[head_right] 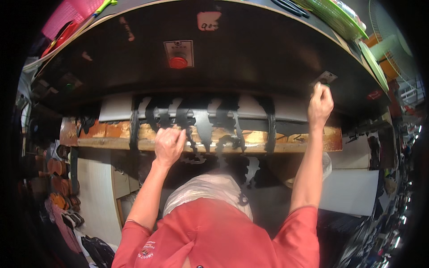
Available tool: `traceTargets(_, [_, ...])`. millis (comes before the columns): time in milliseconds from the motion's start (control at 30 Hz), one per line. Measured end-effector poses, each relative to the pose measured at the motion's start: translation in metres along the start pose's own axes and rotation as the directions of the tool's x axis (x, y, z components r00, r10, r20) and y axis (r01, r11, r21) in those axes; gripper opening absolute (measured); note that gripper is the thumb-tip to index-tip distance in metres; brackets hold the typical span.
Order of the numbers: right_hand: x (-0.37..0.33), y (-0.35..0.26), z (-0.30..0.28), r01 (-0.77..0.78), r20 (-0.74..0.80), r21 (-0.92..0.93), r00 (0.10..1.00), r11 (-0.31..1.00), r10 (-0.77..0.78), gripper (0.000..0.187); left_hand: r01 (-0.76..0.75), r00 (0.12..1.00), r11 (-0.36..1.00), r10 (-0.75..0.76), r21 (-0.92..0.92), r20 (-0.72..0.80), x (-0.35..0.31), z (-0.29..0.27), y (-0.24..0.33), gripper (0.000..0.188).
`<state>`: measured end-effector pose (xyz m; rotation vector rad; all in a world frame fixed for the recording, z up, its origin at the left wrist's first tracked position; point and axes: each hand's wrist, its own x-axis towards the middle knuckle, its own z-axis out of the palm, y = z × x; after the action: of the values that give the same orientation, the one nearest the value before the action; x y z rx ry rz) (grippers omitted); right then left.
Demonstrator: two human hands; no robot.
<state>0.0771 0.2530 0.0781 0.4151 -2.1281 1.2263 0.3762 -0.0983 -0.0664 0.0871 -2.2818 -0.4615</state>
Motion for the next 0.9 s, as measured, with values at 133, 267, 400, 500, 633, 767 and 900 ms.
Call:
traceTargets(133, [-0.107,0.008,0.008,-0.153,0.13,0.05,0.981,0.987,0.146,0.027,0.035,0.999,0.999,-0.035,0.013,-0.01,0.001,0.001,0.001,0.028])
traceTargets(267, [-0.175,0.007,0.037,0.115,0.322,-0.153,0.945,0.982,-0.06,0.017,0.045,0.999,0.999,-0.045,0.01,-0.027,0.002,0.001,0.004,0.032])
traceTargets(400, [-0.178,0.001,0.038,0.241,0.398,-0.112,0.9,0.964,-0.179,0.015,0.075,0.997,0.997,-0.075,-0.006,0.001,0.003,-0.001,0.005,0.032])
traceTargets(500, [-0.175,-0.005,0.034,0.371,0.463,-0.179,0.849,0.911,-0.254,0.016,0.08,0.996,0.997,-0.08,0.0,0.036,0.003,-0.003,0.005,0.031])
traceTargets(633, [-0.184,-0.01,0.037,0.439,0.549,-0.286,0.803,0.852,-0.23,0.023,0.099,0.994,0.995,-0.098,-0.007,0.049,0.001,-0.004,0.004,0.026])
traceTargets(767, [-0.189,-0.008,0.036,0.419,0.598,-0.34,0.787,0.842,-0.15,0.03,0.13,0.99,0.991,-0.13,-0.009,0.051,-0.001,-0.005,0.008,0.026])
traceTargets(900, [-0.186,-0.004,0.033,0.393,0.617,-0.313,0.776,0.864,-0.129,0.03,0.155,0.987,0.988,-0.155,-0.007,0.041,0.001,-0.005,0.013,0.025])
